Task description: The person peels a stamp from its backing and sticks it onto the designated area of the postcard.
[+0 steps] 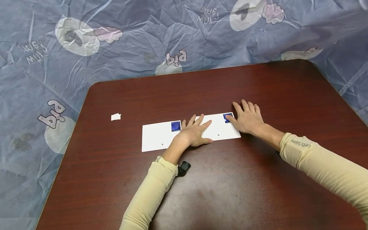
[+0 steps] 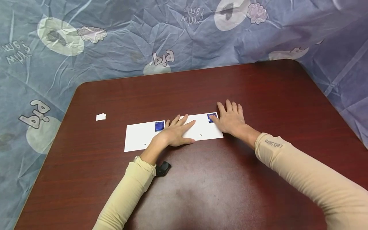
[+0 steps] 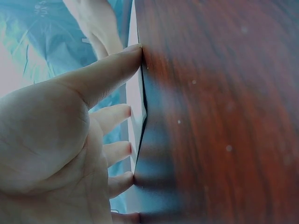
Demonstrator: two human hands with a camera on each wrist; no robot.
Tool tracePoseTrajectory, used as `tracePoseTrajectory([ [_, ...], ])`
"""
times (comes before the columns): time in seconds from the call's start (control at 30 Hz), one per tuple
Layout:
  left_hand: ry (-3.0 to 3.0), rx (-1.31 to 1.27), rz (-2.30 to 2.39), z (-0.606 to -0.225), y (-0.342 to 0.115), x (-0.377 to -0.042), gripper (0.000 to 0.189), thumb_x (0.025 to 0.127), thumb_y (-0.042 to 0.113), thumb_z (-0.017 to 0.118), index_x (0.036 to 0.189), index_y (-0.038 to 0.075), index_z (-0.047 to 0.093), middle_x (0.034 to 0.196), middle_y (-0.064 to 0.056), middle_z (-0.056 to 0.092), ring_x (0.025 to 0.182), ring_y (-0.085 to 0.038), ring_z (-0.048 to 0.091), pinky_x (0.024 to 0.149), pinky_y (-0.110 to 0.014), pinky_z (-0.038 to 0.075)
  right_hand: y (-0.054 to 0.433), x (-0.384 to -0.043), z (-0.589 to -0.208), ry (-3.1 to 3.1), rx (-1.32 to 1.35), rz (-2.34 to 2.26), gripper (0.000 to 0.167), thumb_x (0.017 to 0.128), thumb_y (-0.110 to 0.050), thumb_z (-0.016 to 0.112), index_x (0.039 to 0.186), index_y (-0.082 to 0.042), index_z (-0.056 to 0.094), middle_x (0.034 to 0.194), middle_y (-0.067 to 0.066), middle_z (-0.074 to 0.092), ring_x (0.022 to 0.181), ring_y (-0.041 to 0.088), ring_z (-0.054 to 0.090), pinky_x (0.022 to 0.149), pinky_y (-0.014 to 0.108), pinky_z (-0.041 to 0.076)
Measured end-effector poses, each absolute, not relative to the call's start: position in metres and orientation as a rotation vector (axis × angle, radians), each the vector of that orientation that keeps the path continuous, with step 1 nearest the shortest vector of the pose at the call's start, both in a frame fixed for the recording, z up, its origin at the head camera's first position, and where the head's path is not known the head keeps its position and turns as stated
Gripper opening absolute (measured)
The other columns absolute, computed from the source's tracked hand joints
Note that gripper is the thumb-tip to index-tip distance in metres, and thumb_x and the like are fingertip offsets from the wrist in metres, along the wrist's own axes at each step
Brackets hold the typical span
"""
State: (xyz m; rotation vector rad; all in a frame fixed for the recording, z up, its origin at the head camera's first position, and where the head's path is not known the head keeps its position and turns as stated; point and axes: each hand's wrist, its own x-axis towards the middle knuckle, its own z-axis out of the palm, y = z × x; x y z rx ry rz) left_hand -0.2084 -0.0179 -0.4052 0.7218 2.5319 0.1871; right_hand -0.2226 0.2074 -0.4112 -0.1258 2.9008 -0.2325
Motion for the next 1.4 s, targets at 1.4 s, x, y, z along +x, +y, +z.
tracePoseTrajectory([
  [1.4,2.516,0.691,0.210,-0.404,-0.017,-0.209,0.075,0.092,0.057,0.050,0.153,0.034,0.011,0.159,0.000,-0.005,0.144,-0.025,-0.006,0.111,-0.056,0.002,0.212,-0.224,-0.432,3.018,-0.162,-0.180,0.088,0.092,-0.069,0.028,0.148,-0.001,0.025,0.146,0.035,0.019,0.132,0.052,0.017,0.107,0.061,0.003],
])
